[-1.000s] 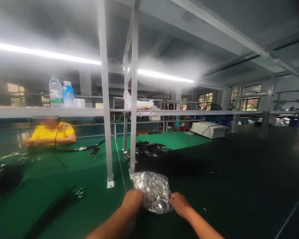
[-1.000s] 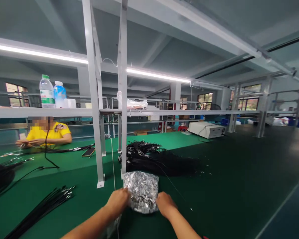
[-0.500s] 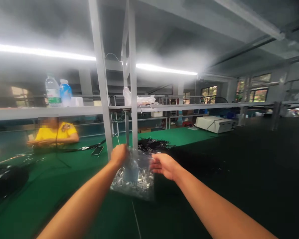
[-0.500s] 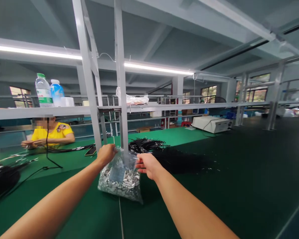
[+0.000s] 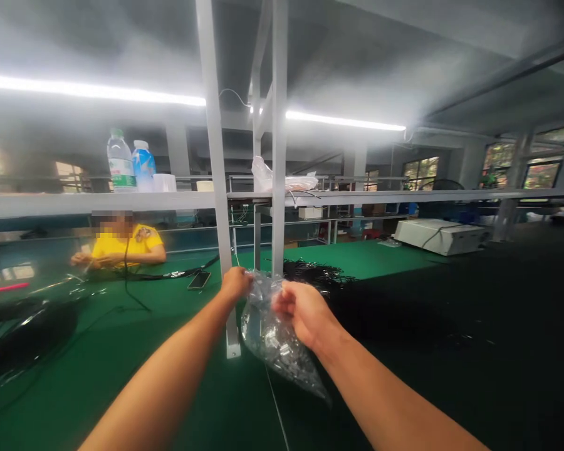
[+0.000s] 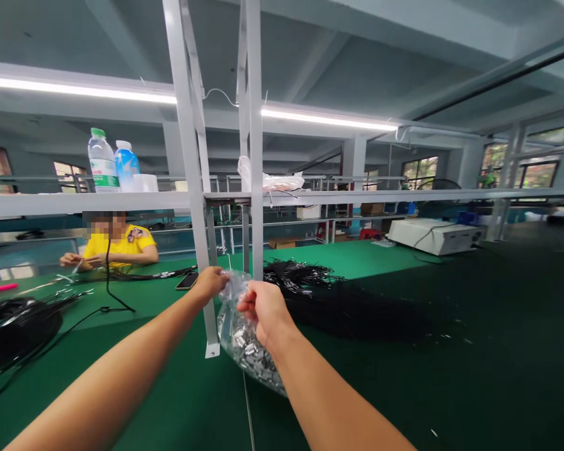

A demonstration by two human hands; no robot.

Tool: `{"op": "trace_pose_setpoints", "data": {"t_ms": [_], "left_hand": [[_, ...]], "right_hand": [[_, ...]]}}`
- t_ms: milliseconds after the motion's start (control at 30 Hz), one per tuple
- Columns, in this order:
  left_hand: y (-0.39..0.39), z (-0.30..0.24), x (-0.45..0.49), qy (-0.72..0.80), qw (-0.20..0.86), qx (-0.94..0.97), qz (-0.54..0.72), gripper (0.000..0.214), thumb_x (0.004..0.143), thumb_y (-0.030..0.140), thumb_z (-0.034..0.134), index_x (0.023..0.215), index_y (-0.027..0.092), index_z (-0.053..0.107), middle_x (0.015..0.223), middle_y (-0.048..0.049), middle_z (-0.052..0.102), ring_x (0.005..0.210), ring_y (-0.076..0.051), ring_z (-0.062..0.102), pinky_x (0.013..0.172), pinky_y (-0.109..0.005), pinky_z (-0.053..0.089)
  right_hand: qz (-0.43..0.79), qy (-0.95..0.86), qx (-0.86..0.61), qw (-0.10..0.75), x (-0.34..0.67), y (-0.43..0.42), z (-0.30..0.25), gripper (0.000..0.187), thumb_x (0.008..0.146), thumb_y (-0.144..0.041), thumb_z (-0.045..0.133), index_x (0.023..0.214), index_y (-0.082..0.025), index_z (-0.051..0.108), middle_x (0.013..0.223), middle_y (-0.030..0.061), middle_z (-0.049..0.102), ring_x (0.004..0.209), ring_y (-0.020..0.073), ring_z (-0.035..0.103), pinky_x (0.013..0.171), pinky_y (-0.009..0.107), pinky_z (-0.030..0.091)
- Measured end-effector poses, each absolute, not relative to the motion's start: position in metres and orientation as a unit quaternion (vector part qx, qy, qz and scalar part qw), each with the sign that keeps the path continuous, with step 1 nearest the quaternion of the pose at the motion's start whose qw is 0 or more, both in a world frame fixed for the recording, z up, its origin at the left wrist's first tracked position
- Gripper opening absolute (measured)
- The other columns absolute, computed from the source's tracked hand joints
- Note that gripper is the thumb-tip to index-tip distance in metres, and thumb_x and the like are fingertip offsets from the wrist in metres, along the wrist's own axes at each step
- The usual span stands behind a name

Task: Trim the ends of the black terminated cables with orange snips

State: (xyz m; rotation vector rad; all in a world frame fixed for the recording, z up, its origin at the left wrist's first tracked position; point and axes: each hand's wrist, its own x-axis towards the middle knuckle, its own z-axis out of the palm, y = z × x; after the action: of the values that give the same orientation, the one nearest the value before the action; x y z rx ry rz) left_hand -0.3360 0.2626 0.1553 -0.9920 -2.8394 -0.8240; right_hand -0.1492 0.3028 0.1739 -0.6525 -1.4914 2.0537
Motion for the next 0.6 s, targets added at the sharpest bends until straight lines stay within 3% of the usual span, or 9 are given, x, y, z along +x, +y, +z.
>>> {"op": "trace_pose_setpoints", "data": {"t_ms": [600], "left_hand": [[0.311, 0.167, -0.349, -0.919, 0.053, -0.357, -0.157, 0.030, 0.088, 0.027, 0.058, 0.116, 0.015, 0.056, 0.116, -0.0095, 0.060, 0.096, -0.023, 0.062, 0.079, -0.042, 0.053]], "right_hand": [[0.792, -0.544, -0.133, 0.244, -0.235, 0.307, 0.095, 0.026, 0.089, -0.030, 0.056, 0.111, -0.017, 0.057, 0.111, 0.0067, 0.062, 0.089, 0.0212, 0.064, 0.074, 0.041, 0.054]]}}
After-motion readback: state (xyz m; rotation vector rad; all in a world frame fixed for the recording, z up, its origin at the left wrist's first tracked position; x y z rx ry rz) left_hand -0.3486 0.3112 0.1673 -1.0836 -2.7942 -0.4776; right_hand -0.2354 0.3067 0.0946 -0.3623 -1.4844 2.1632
